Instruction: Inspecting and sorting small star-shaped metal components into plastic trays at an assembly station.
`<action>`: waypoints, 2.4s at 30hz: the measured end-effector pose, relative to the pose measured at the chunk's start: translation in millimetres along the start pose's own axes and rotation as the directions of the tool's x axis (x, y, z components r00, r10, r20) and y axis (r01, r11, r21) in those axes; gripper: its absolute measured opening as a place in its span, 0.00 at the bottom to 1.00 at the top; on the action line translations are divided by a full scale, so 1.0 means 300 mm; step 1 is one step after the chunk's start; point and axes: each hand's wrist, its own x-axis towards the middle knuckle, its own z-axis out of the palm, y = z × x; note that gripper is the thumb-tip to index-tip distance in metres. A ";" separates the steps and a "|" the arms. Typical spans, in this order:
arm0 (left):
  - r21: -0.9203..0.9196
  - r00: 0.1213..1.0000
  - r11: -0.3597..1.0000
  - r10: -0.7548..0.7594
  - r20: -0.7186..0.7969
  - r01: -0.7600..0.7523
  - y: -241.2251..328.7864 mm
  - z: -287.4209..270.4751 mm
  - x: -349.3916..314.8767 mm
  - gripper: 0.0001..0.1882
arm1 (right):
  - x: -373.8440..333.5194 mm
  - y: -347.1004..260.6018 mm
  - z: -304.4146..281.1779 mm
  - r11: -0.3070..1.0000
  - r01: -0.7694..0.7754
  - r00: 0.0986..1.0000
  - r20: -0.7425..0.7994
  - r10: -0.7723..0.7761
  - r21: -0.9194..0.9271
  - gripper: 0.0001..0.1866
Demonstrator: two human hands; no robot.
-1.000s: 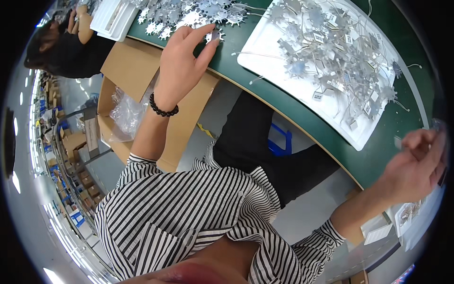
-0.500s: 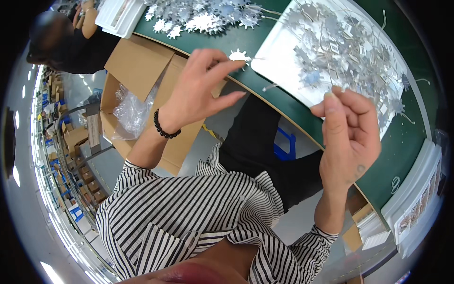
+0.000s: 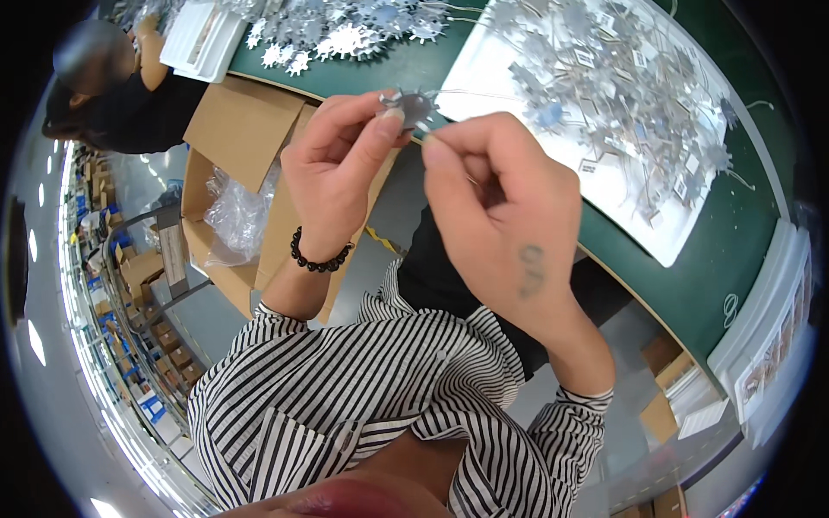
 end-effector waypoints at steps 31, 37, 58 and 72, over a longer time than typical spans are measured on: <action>-0.211 0.930 0.969 -0.047 0.364 0.131 0.057 0.035 0.062 0.12 | 0.026 -0.001 -0.114 0.956 -0.191 0.964 0.227 0.139 0.223 0.04; -0.298 0.821 0.917 -0.054 0.568 0.266 0.058 0.029 0.124 0.10 | 0.002 -0.044 -0.154 0.924 -0.258 0.952 0.238 0.192 0.284 0.05; -0.188 0.745 0.862 -0.275 0.608 0.471 0.115 0.153 0.107 0.08 | -0.069 0.008 -0.176 0.854 -0.154 0.985 0.148 0.091 0.497 0.07; -0.212 0.900 0.967 -0.039 0.434 0.144 0.221 0.150 0.194 0.04 | -0.012 0.008 -0.260 0.994 0.014 0.989 0.151 0.003 -0.109 0.14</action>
